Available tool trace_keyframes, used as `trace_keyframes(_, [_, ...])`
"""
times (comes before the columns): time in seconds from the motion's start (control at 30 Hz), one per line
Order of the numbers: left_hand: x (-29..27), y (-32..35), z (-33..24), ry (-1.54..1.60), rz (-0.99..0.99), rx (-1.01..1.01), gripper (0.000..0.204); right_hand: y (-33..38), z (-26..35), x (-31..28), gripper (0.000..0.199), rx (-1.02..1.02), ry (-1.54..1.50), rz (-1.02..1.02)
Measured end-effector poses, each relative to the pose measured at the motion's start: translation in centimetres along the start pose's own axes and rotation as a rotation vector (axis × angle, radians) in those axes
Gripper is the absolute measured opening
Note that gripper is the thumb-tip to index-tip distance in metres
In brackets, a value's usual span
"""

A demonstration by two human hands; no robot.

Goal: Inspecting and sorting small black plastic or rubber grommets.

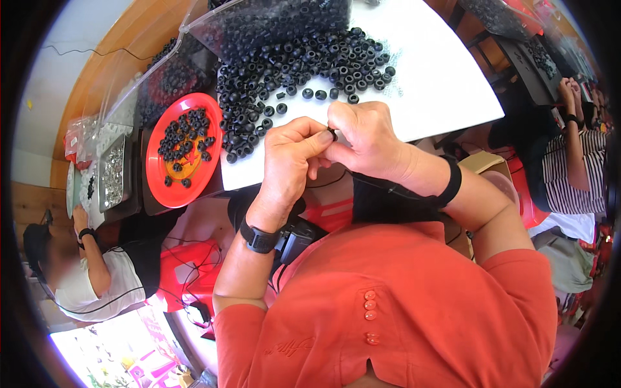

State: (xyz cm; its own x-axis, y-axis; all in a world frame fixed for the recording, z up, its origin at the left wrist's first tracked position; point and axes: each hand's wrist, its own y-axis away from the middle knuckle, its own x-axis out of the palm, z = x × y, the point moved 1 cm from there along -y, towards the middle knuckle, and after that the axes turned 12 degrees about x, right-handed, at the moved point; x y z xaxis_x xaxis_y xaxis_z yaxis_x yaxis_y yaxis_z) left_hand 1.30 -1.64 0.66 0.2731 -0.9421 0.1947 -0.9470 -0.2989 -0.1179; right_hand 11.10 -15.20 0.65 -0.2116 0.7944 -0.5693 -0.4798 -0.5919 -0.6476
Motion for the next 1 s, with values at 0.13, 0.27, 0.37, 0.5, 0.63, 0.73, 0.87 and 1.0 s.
trace_keyframes(0.13, [0.1, 0.1, -0.1, -0.104, 0.029, 0.03, 0.012, -0.4, 0.5, -0.5, 0.029, -0.036, 0.009, -0.007])
trace_keyframes(0.27, [0.1, -0.2, -0.2, -0.051, 0.009, 0.005, 0.015, -1.9, 0.1, -1.1, 0.036, -0.13, -0.001, 0.061])
trace_keyframes(0.37, [-0.1, -0.1, -0.2, 0.021, -0.023, -0.002, 0.015, -1.4, 0.3, -0.5, 0.036, -0.02, -0.018, 0.116])
trace_keyframes(0.5, [-0.1, 0.1, 0.0, -0.013, 0.026, -0.004, 0.015, 0.5, 0.5, 0.4, 0.028, -0.022, 0.014, -0.059])
trace_keyframes(0.63, [-0.2, -0.1, -0.1, -0.106, 0.025, -0.014, 0.016, 0.7, 0.8, 0.7, 0.027, 0.025, -0.042, -0.137])
trace_keyframes(0.73, [0.2, 0.0, -0.3, -0.032, 0.021, -0.002, 0.019, -0.2, 1.0, 0.3, 0.027, 0.192, -0.175, -0.018])
trace_keyframes(0.87, [0.6, 0.2, -0.8, -0.108, 0.038, 0.015, 0.018, -0.7, 1.2, -1.9, 0.03, 0.097, -0.028, 0.093])
trace_keyframes(1.0, [0.6, 0.5, -1.7, -0.084, 0.096, -0.008, 0.019, -0.8, 1.4, -2.1, 0.032, 0.166, -0.027, 0.16])
